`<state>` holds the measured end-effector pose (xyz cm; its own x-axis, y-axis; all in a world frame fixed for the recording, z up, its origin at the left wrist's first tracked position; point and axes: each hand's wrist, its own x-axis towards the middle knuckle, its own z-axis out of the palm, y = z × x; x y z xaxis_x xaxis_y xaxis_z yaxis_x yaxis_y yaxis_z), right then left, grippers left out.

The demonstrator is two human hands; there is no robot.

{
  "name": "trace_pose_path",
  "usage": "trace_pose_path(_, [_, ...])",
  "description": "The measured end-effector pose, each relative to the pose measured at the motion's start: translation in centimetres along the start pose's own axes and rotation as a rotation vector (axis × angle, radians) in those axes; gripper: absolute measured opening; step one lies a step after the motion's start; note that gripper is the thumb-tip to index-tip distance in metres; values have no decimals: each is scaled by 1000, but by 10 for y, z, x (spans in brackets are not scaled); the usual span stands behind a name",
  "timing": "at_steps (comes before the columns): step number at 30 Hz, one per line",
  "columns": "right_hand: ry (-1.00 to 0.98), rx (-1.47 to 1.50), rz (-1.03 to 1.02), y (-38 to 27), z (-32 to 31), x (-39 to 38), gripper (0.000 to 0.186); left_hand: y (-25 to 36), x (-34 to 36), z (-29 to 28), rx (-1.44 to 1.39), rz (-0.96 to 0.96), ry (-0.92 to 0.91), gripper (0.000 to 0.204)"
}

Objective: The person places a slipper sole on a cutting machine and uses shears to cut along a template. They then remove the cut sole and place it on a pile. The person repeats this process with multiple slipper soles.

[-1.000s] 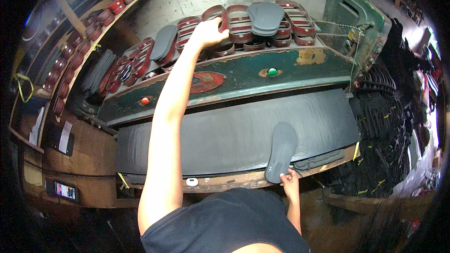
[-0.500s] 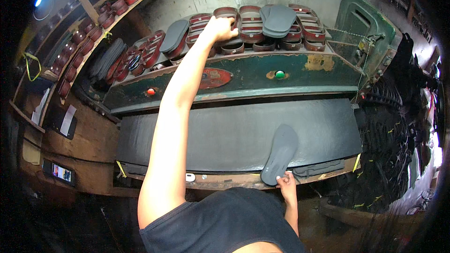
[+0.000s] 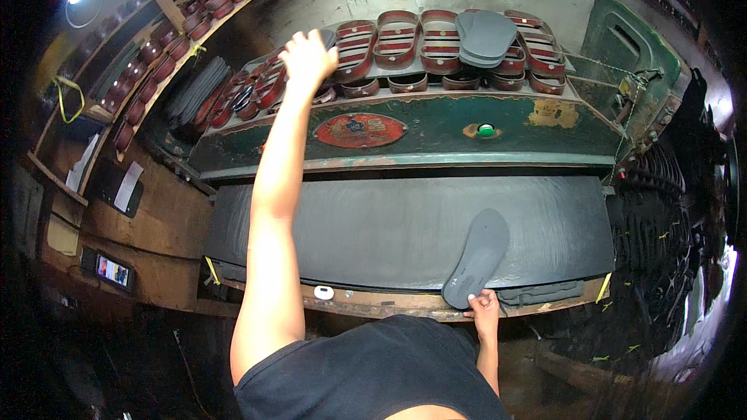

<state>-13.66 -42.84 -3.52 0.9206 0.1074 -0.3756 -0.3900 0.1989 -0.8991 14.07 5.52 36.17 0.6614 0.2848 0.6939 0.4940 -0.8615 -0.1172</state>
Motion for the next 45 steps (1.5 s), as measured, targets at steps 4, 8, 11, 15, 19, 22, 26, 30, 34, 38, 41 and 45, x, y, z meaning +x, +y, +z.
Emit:
trace_pose_path(4, [-27,-31,-30,-1,-2,-6,30,-57,-4,5,-300,-324,-542,106])
trace_pose_path(8, [-40,-29,-10,-2,-2,-11,29,-70,-11,11,-218,-143,-502,105])
trace_pose_path(11, [-33,-39,-38,1,-4,-14,33,-73,-18,3,-239,-130,-436,94])
trace_pose_path(15, [5,-61,-51,12,-11,-23,36,-87,-35,-17,-363,-263,-408,90])
trace_pose_path(19, [27,-142,-71,33,-22,-40,36,-96,-50,-26,-484,-310,-139,81])
trace_pose_path(22, [40,-105,-62,43,-26,-41,34,-117,-54,-20,-368,-377,57,70])
trace_pose_path(26, [-14,-161,-112,40,-30,-35,33,-156,-58,-2,-277,-497,-55,76])
trace_pose_path(30, [1,-355,44,33,-36,-46,46,-174,-66,10,-313,-527,-292,87])
trace_pose_path(34, [40,-300,44,33,-33,-60,47,-148,-68,13,-326,-310,-159,75])
trace_pose_path(38, [-62,-134,-177,29,-18,-46,29,-103,-69,7,-586,131,-139,56])
trace_pose_path(41, [-41,-145,-30,21,-7,-30,31,-78,-63,3,-302,344,-331,64])
trace_pose_path(45, [-63,-35,-95,10,-5,-27,34,-70,-43,1,-405,118,-391,90])
